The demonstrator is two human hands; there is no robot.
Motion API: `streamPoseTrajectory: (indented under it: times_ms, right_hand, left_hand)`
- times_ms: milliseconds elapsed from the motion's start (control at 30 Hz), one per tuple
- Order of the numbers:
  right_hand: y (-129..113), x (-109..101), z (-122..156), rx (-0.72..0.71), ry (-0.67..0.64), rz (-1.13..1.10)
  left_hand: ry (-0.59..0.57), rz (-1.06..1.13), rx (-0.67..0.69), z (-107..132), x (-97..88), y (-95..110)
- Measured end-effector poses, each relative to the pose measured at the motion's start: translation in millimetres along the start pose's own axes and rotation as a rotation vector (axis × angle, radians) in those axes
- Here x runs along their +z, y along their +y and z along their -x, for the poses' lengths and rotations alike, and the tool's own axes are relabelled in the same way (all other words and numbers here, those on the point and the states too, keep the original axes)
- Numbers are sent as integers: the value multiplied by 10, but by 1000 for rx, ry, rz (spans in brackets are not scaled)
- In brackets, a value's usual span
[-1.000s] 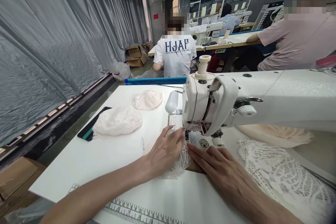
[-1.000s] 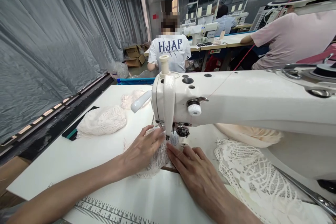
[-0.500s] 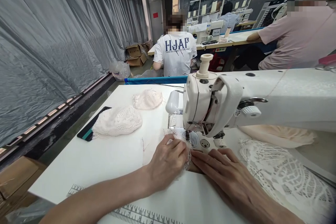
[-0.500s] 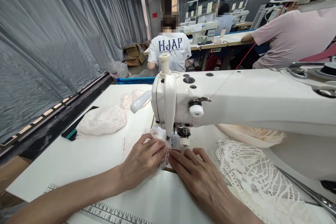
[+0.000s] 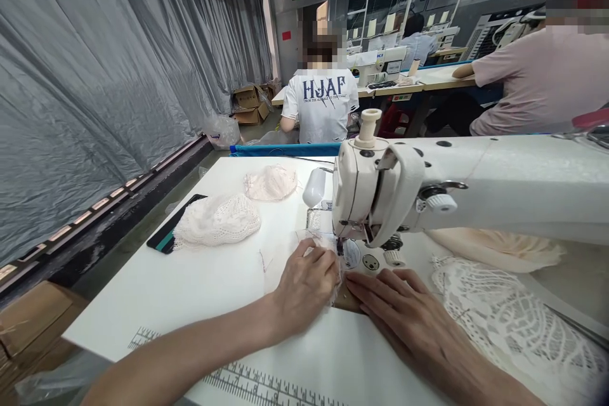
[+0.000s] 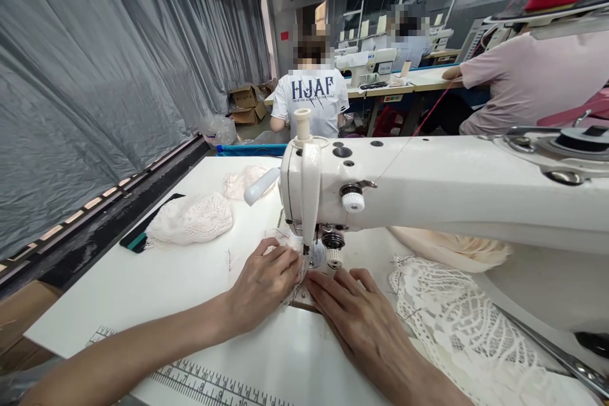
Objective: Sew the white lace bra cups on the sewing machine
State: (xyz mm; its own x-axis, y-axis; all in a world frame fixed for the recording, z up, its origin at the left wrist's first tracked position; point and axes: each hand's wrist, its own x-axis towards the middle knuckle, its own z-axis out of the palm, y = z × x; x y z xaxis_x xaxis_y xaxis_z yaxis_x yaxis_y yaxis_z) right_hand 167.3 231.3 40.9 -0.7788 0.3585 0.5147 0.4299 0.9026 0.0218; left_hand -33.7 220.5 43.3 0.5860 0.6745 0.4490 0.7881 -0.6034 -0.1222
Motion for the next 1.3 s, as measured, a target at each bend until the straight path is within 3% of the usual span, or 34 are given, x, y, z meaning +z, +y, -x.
streamPoseTrajectory:
  times_ms: [333,467,567,700,833,900,967,1067,1167,1300]
  right_hand:
    - [12,31,6,43,25,-76]
    - [26,38,-4,83,53,-119]
    - [25,34,7,168,58,-117]
    - [-64,29,27,256,50,-215]
    - [-270,-20,-13,198,-65,-478]
    - [-376,-76,-55,186,-127,-640]
    - [-464,-161,-96,244,-184,-824]
    - [-583,-340,-130,385,-292,-1098]
    - [-736,-525,-112,474,-424,-1259]
    - [-989,-666,-18,517,-572,-1286]
  left_hand:
    - [-26,37,-125,27,-25,164]
    - [-51,38,-156,-8,28,67]
    - [-85,67,-233,16,-73,-31]
    - [-42,519,-400,271,-464,51]
    - [-48,858,-430,549,-780,250]
    - [-112,1004,-504,630,-840,313]
    - [-158,1239,-679,692,-878,362]
    - [-138,1642,-955,797,-975,459]
    - [-172,1873,-988,910,-1104,626]
    - [-243,1877,-971,1008,-1164,916]
